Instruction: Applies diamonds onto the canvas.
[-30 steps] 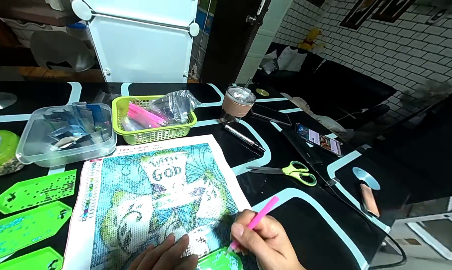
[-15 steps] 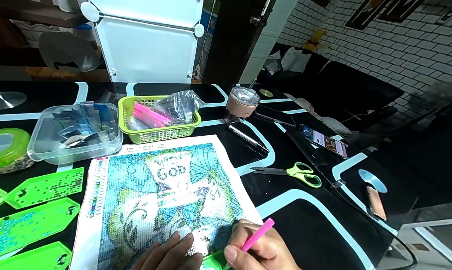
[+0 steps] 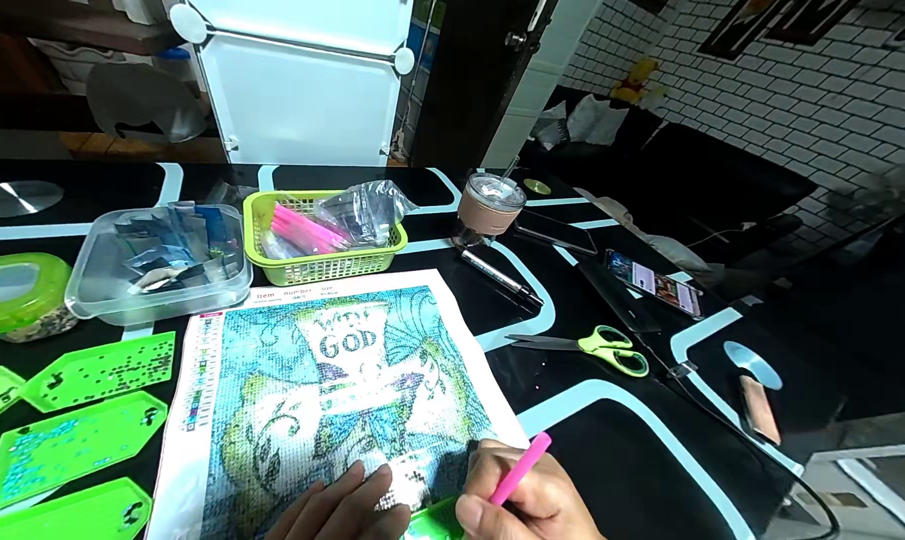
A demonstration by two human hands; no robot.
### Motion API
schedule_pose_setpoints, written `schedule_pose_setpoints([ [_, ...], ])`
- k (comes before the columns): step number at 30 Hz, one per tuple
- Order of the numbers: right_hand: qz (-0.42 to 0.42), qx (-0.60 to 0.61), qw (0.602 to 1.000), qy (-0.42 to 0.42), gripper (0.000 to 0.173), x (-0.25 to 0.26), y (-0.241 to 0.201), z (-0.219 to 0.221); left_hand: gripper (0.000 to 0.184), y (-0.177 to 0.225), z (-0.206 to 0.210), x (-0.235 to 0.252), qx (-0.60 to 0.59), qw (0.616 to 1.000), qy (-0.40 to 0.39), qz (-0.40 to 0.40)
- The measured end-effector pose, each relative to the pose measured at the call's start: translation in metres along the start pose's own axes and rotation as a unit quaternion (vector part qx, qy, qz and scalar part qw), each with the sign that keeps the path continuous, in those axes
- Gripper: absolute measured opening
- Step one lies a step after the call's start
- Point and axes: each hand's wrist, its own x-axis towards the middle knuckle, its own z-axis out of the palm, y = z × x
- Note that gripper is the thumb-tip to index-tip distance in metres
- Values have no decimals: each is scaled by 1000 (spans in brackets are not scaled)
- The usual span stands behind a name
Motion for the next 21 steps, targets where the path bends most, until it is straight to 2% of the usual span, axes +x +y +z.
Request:
schedule_pose_setpoints([
  [4, -22, -4, 999, -25, 32, -3, -3, 1, 45, 0, 0, 0, 2, 1000, -1, 1],
  [16, -34, -52, 998, -28, 31, -4, -3, 2, 45, 0, 1, 0, 4, 1000, 5, 2],
  [21, 20, 34, 999, 11, 28, -3, -1, 0, 46, 0, 0, 0, 7, 1000, 4, 5],
])
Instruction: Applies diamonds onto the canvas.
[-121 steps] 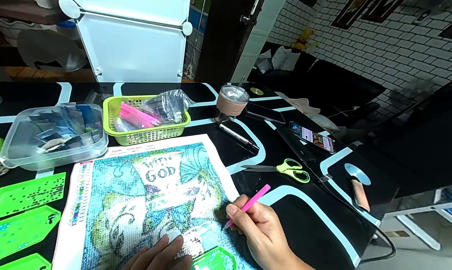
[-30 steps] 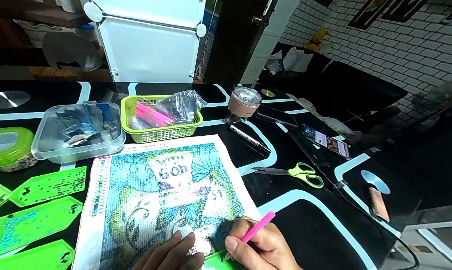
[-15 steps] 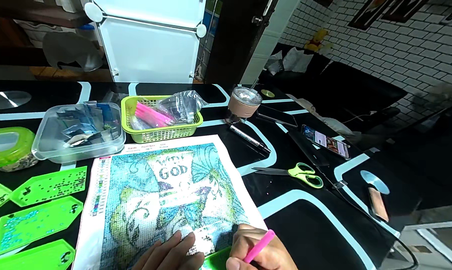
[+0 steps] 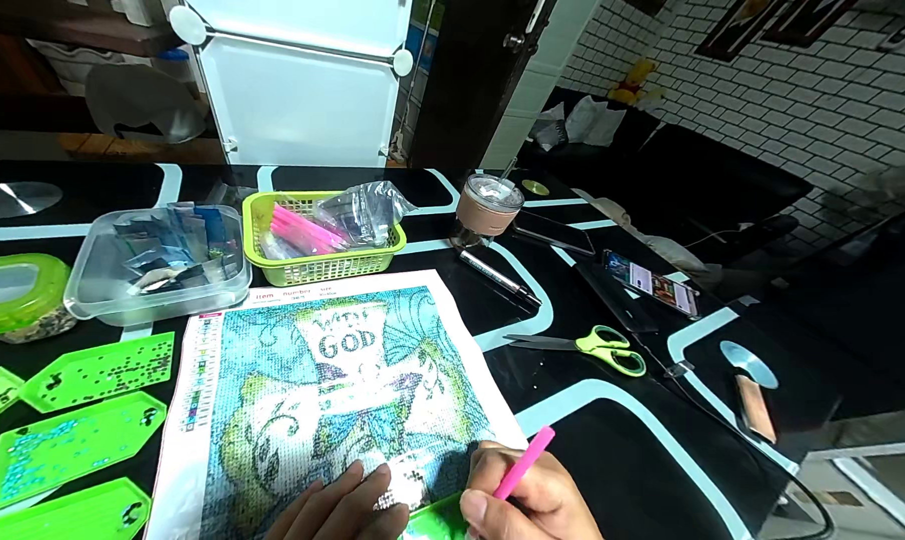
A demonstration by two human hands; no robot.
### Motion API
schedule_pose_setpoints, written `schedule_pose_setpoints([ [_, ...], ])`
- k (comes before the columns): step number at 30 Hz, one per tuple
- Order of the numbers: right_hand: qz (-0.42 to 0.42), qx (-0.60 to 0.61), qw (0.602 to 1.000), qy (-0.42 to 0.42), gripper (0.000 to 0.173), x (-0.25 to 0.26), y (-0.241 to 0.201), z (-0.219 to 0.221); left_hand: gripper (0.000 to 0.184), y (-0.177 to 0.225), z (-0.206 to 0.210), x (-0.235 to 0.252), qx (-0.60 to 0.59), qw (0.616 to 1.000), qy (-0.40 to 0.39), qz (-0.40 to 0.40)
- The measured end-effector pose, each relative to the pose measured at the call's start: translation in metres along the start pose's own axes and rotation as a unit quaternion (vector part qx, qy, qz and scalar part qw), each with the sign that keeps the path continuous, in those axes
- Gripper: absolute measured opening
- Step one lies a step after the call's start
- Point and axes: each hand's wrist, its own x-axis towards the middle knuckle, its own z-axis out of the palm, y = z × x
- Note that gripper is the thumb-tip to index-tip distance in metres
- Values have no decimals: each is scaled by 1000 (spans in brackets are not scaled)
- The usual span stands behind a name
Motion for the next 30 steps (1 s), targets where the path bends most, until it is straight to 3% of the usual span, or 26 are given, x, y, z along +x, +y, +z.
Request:
schedule_pose_setpoints([
  [15, -48, -70, 996, -24, 29, -2, 0, 3, 44, 1, -1, 0, -2, 1000, -3, -4],
  [19, 11, 24, 1000, 4, 27, -2, 0, 0, 45, 0, 0, 0, -4, 1000, -1, -1],
  [25, 183, 144, 968, 90, 19, 17, -2, -14, 45, 1, 0, 1, 0, 1000, -5, -7],
  [30, 91, 99, 990, 38, 20, 14, -1, -8, 45, 1, -1, 0, -2, 1000, -4, -5],
])
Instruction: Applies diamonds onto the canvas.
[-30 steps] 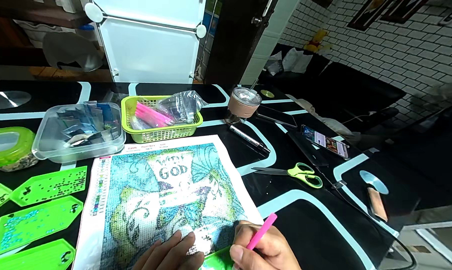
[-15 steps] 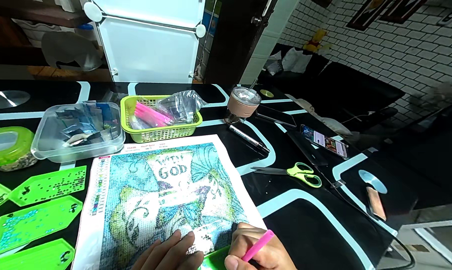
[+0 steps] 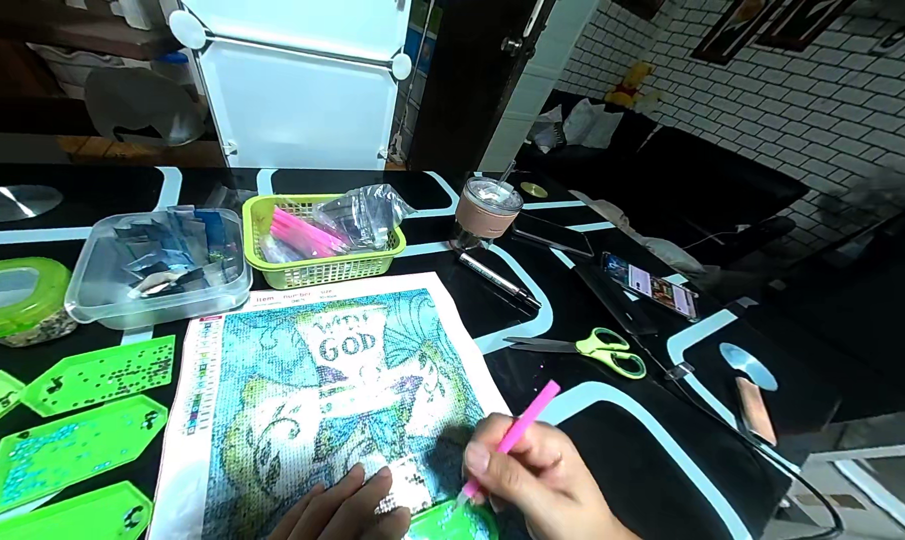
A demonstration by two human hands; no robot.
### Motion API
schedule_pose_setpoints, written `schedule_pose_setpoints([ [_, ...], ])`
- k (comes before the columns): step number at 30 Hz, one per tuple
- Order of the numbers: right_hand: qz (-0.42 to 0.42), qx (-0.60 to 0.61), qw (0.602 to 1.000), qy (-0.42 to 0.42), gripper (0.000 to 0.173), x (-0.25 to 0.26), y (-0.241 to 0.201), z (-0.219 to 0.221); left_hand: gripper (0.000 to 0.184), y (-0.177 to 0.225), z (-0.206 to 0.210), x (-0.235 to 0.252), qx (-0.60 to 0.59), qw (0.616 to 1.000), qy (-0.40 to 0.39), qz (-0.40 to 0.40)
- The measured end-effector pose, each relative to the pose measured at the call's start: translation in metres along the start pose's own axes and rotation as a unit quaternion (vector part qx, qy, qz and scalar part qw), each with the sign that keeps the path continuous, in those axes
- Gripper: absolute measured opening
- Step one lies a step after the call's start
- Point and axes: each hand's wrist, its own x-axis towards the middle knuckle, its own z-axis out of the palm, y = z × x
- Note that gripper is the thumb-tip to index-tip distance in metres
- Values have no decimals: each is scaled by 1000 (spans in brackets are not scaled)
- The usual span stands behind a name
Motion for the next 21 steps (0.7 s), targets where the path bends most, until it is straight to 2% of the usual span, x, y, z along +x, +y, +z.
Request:
schedule_pose_setpoints([
  [4, -79, -97, 991, -51, 25, -9, 4, 12, 45, 0, 0, -1, -2, 1000, 2, -2],
  [9, -118, -155, 978, -71, 28, -9, 1, 15, 44, 0, 1, -1, -6, 1000, 10, 2],
  [18, -126, -170, 973, -89, 28, -9, 1, 15, 44, 0, 1, -1, -5, 1000, 10, 2],
  [21, -111, -141, 981, -79, 27, -8, 2, 15, 44, 0, 1, -1, -10, 1000, 12, 1],
])
